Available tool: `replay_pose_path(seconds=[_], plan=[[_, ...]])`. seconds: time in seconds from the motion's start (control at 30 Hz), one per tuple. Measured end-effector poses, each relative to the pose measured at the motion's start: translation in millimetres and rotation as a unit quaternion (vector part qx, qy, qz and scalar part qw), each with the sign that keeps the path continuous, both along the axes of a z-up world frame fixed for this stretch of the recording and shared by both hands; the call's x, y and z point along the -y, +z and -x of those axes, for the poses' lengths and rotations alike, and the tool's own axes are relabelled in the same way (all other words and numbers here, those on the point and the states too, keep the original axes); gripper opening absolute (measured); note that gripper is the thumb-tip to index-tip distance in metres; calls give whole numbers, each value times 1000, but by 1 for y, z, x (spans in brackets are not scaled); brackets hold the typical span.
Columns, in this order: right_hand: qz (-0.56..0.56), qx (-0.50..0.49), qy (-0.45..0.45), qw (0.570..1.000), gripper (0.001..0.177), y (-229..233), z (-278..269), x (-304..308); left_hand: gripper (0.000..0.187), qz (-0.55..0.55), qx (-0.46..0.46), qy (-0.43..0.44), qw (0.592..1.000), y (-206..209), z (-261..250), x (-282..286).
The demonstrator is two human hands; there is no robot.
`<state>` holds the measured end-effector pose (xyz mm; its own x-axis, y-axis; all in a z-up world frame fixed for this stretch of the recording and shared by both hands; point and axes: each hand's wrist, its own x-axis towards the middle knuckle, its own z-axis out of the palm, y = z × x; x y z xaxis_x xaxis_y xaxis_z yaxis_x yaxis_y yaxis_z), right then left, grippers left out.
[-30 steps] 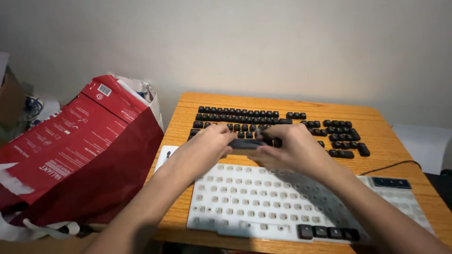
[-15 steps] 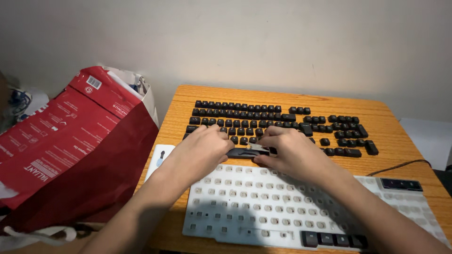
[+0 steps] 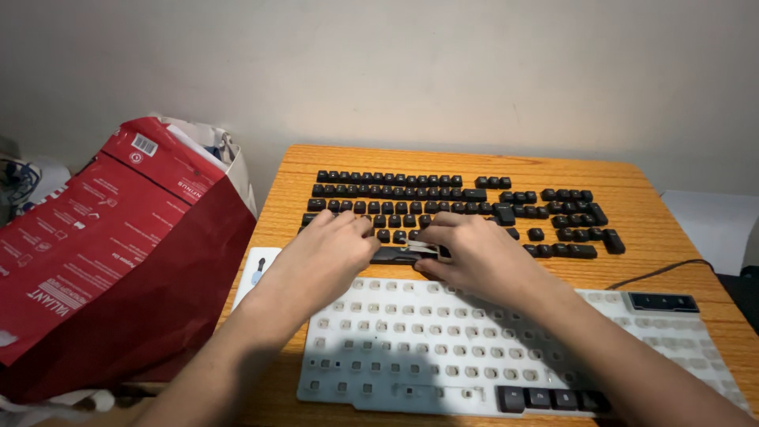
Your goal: The person assembles a mechanical keyboard by inserting black keycaps into the white keyboard base using a metal keycap puller. The person then uses a white handheld vacuum cleaner to clean the surface of the keyboard base.
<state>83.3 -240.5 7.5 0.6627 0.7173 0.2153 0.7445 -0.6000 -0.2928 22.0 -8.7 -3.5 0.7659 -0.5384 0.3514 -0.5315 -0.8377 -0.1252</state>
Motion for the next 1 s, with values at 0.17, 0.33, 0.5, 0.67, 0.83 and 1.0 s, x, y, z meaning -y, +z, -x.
replay_pose_path(seconds=[0.17, 0.33, 0.5, 0.67, 0.83, 1.0], plan=[[-9, 3, 5, 1000, 40, 1, -1, 0, 21, 11, -2, -1, 1000, 4, 2, 3], [-72, 18, 25, 997, 32, 6, -1, 9, 27, -8, -11, 18, 1000, 19, 12, 11], [-186, -100, -57, 976, 25, -3, 3, 46, 16, 127, -18, -83, 988, 15, 34, 50], [-404, -329, -114, 846, 45, -4, 28, 91, 30, 123, -126, -172, 969, -6, 72, 111], [-386, -274, -2, 881, 55, 11, 56, 118, 15, 94, -71, -166, 979, -19, 79, 130], [-246, -350, -205, 880, 47, 3, 78, 140, 24, 207, -113, -178, 955, -18, 79, 133]])
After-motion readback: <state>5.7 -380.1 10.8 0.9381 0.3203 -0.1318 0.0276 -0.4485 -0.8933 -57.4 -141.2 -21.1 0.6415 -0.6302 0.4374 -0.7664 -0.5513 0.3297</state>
